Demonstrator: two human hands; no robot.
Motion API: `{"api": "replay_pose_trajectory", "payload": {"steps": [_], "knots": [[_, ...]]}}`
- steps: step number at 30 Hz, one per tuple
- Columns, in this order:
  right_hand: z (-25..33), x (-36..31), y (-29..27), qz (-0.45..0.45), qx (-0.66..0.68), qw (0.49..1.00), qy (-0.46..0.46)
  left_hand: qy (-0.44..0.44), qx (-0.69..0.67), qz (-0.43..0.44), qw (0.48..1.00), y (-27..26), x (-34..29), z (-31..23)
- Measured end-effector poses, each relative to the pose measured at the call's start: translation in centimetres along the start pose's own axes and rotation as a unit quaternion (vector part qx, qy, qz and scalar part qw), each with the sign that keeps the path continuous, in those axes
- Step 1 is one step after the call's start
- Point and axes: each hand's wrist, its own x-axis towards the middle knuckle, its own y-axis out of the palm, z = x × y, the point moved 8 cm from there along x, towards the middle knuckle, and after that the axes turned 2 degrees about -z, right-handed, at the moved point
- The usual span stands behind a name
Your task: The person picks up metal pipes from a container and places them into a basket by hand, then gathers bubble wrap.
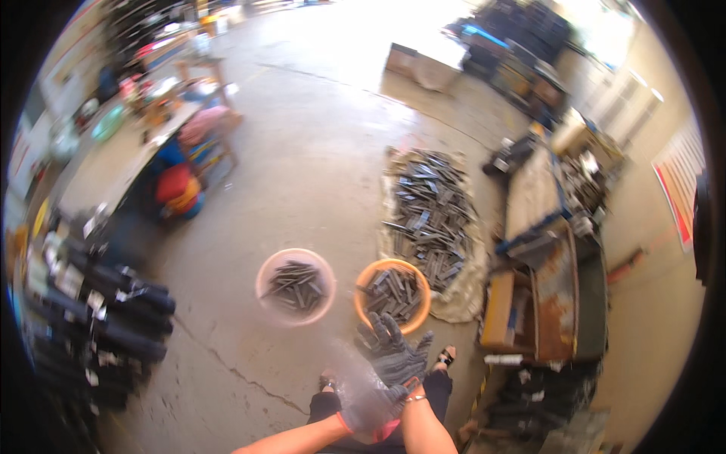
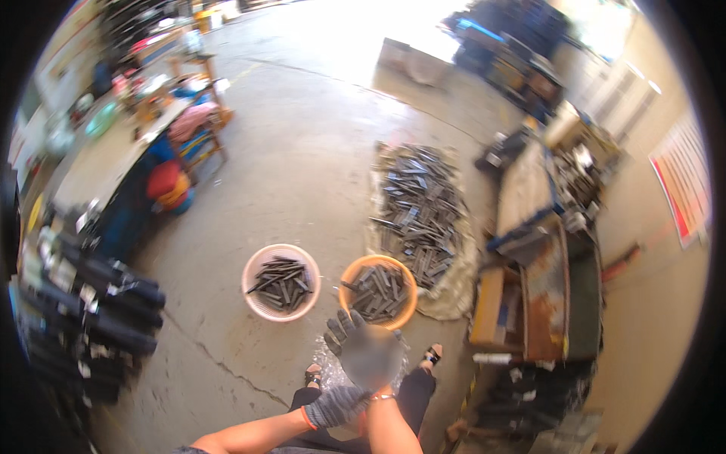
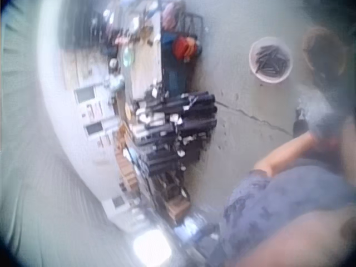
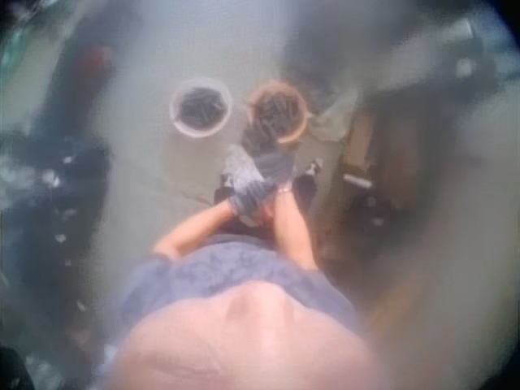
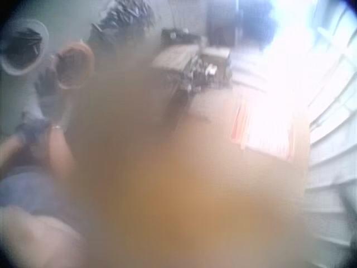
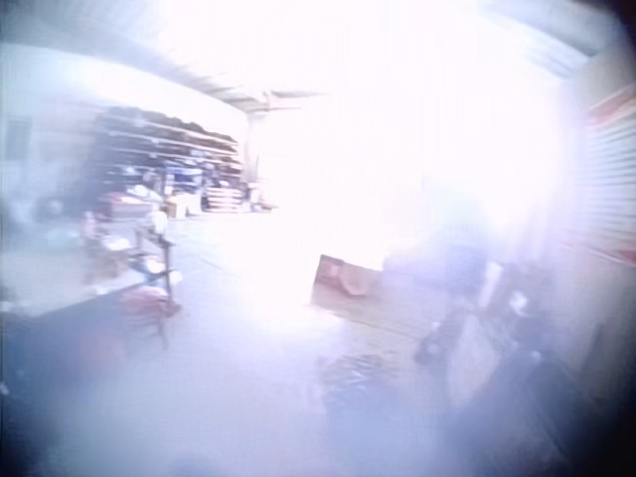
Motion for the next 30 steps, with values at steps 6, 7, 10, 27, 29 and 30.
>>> {"api": "replay_pose_trajectory", "payload": {"steps": [6,7,10,27,29,30], "knots": [[3.7,2.7,-9.2,-0.159,-0.284,0.945,-0.013,-0.046,-0.113,-0.054,0.991,5.9,1.7,6.8],[4.9,2.6,-10.1,-0.154,-0.319,0.935,-0.025,-0.039,0.004,-0.041,0.998,6.6,2.0,5.7],[8.6,3.1,-13.6,-0.044,-0.589,0.804,-0.067,-0.002,0.135,-0.051,0.989,10.3,5.1,4.4],[17.8,-38.0,-40.1,0.086,-0.543,0.653,0.521,-0.416,-0.041,0.249,0.874,19.2,-21.5,18.4],[16.3,-37.5,-38.0,0.126,-0.568,0.612,0.536,-0.437,-0.057,0.295,0.848,19.6,-22.4,17.2],[15.2,-34.9,-35.3,0.161,-0.585,0.578,0.546,-0.444,-0.061,0.305,0.84,19.1,-22.6,16.7]]}}
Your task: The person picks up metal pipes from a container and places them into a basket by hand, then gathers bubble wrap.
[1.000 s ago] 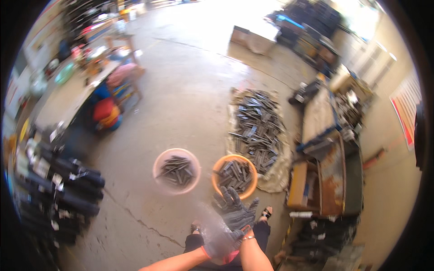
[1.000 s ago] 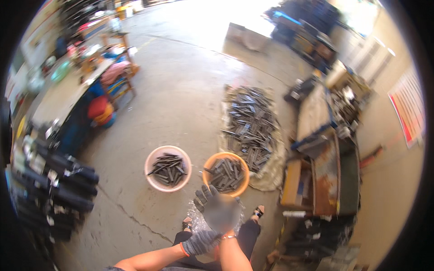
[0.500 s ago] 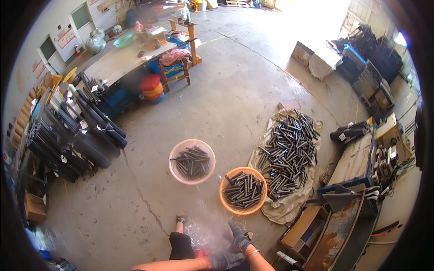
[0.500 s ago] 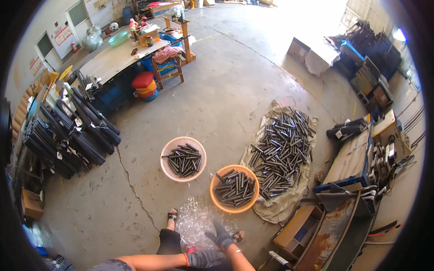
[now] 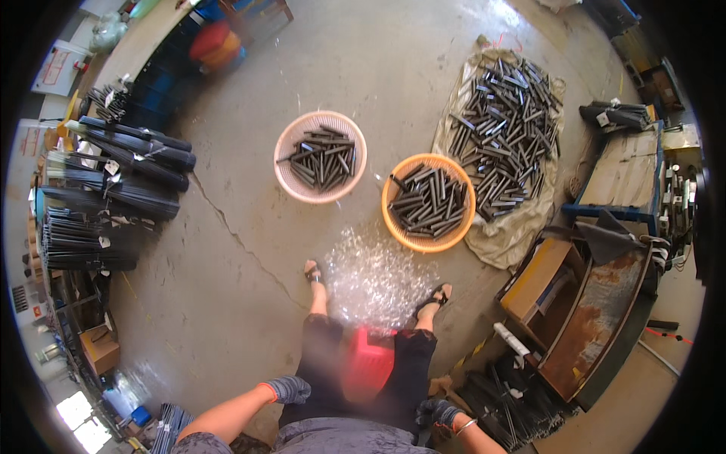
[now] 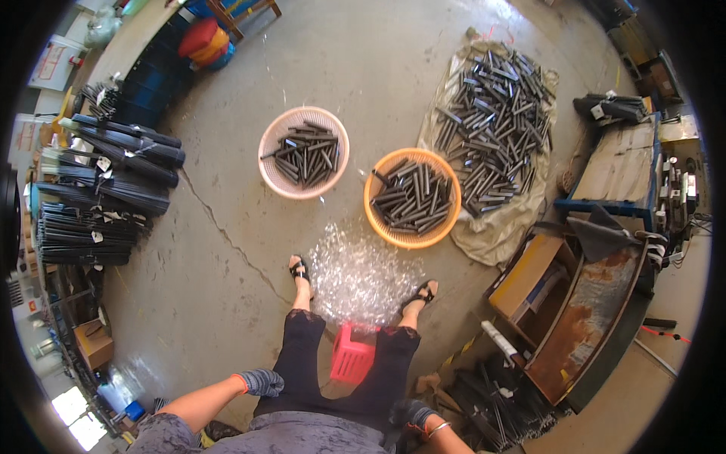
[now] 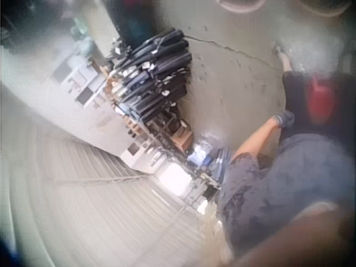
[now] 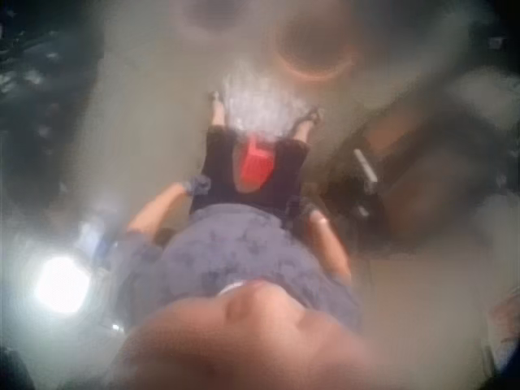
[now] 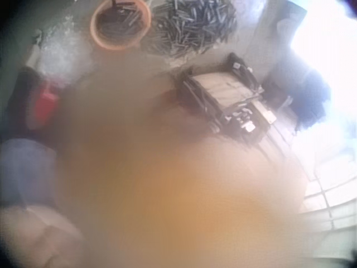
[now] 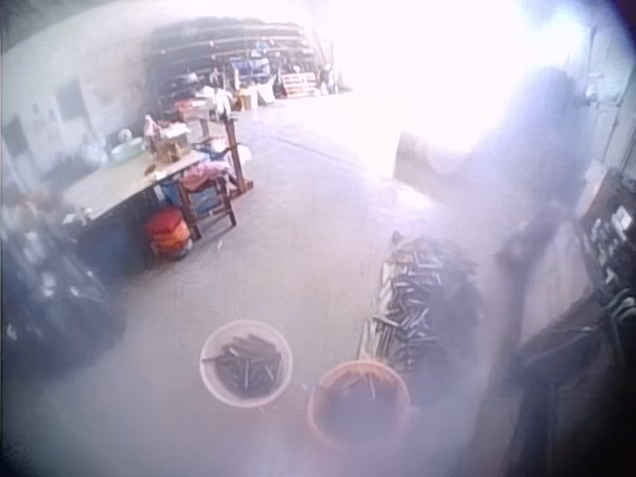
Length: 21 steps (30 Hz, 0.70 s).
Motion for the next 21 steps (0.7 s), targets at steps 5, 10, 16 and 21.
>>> {"api": "replay_pose_trajectory", "payload": {"steps": [5,10,16,21], "knots": [[4.2,-1.2,-0.8,-0.021,0.03,0.999,0.021,0.045,-0.011,-0.105,0.993,0.2,-1.1,1.5],[3.6,-4.0,0.4,0.062,0.171,0.981,0.071,0.016,-0.296,0.027,0.955,3.1,-2.6,2.0],[0.6,-2.2,2.8,0.21,0.494,0.835,0.122,0.109,-0.119,0.203,0.966,3.8,-1.0,-1.3],[-4.6,4.2,-1.9,0.189,0.525,0.8,0.22,0.252,0.005,0.026,0.967,-2.7,6.2,-2.0]]}}
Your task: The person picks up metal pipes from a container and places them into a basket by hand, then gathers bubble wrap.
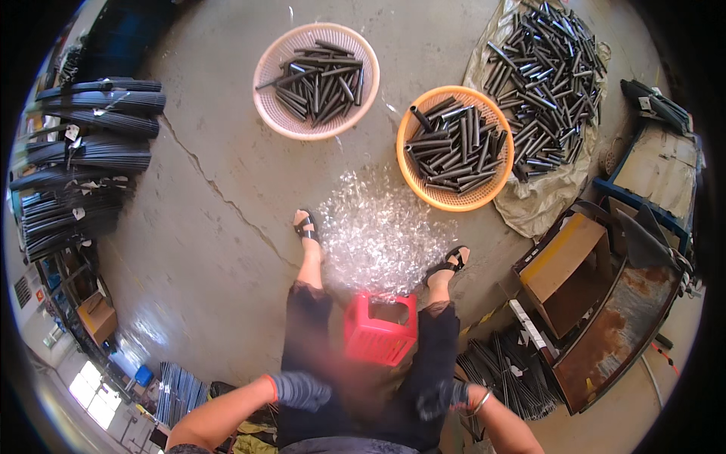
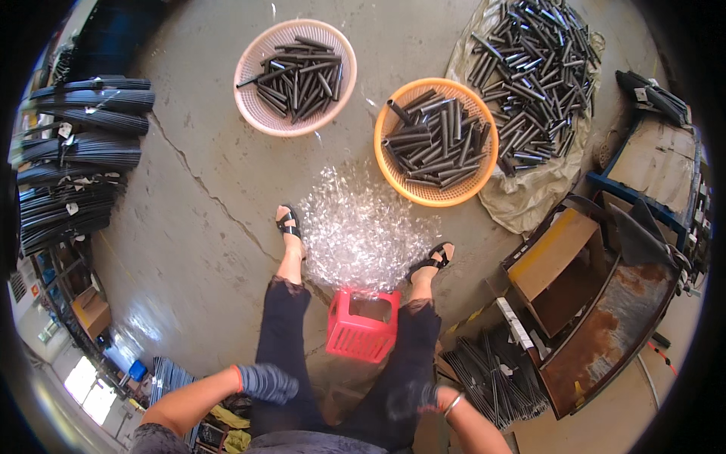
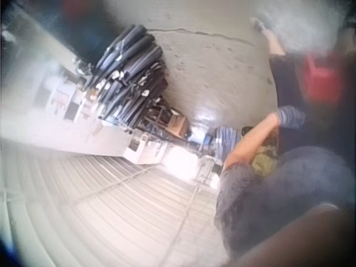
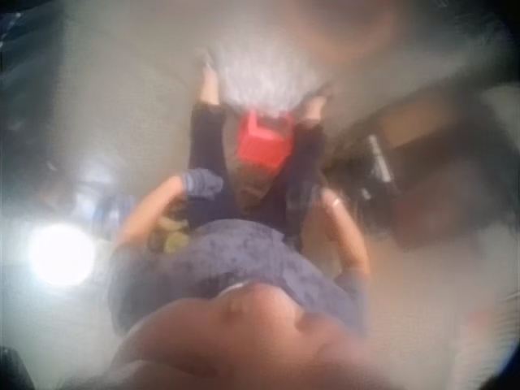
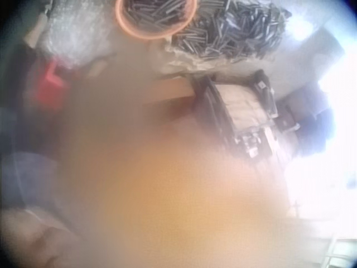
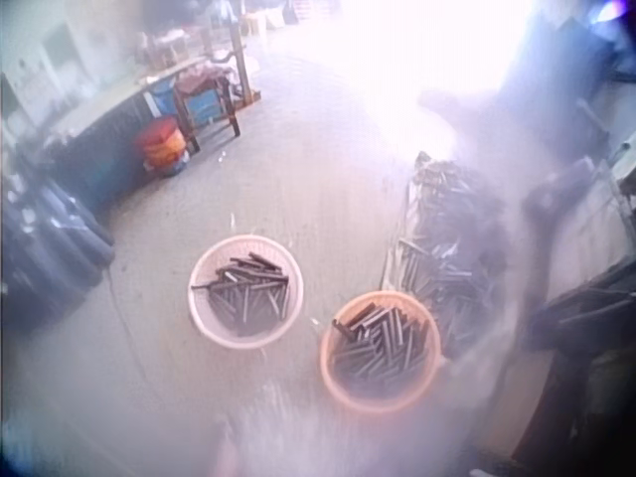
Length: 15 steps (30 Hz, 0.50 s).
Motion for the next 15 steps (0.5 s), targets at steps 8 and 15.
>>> {"api": "replay_pose_trajectory", "payload": {"steps": [8,15], "knots": [[33.3,-2.2,-2.5,-0.513,-0.268,0.656,-0.484,-0.108,0.19,-0.47,0.855,-24.3,10.8,7.5],[37.1,4.2,-1.7,-0.368,-0.509,0.628,-0.46,-0.079,0.576,-0.374,0.722,-37.3,30.4,15.7]]}}
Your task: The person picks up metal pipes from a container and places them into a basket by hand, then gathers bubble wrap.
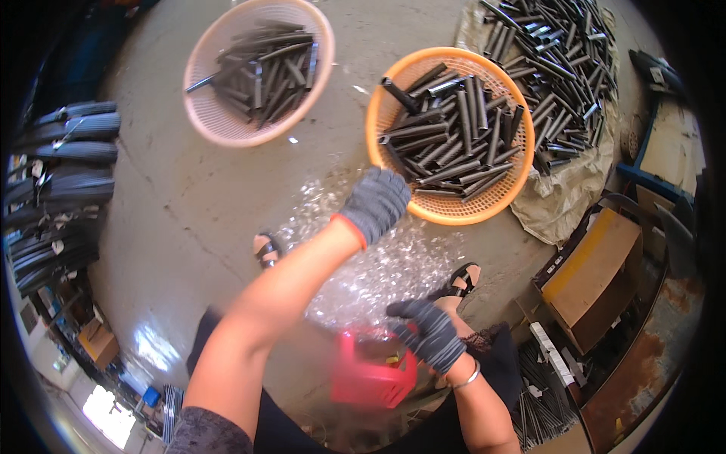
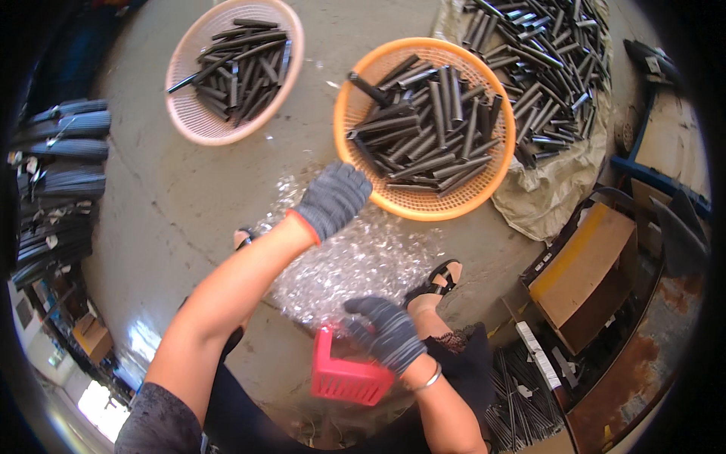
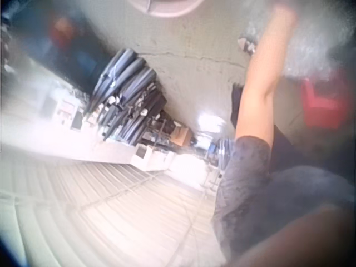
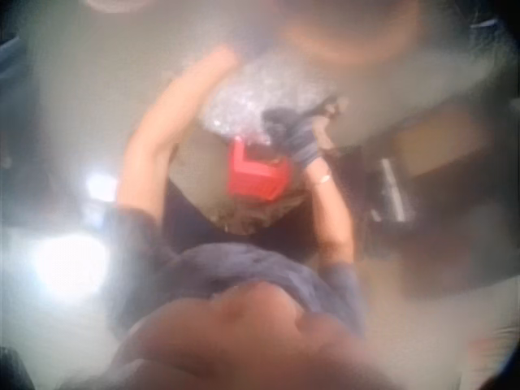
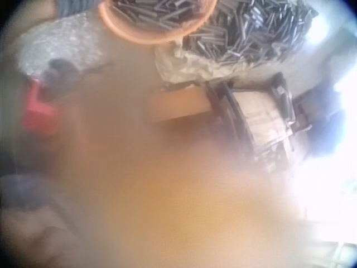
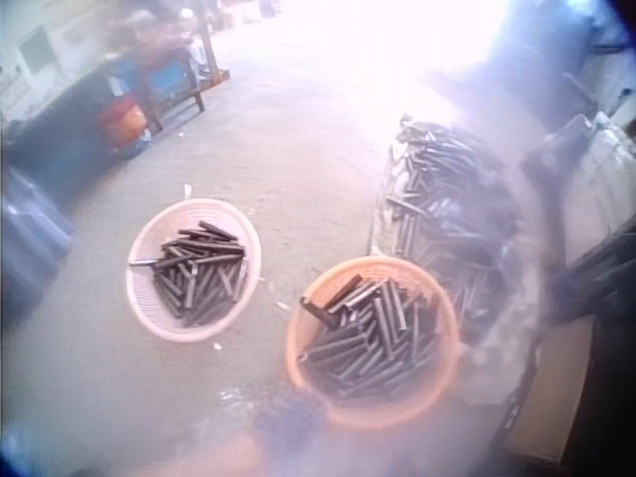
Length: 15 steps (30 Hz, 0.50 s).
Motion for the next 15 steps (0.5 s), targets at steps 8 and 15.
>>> {"api": "replay_pose_trajectory", "payload": {"steps": [8,15], "knots": [[-0.9,-0.1,-3.7,0.066,-0.292,0.949,-0.098,0.034,0.127,0.159,0.979,14.7,9.5,1.3],[-3.4,-2.4,-2.9,0.058,-0.382,0.919,-0.079,0.093,0.091,0.082,0.988,6.2,5.4,-0.2]]}}
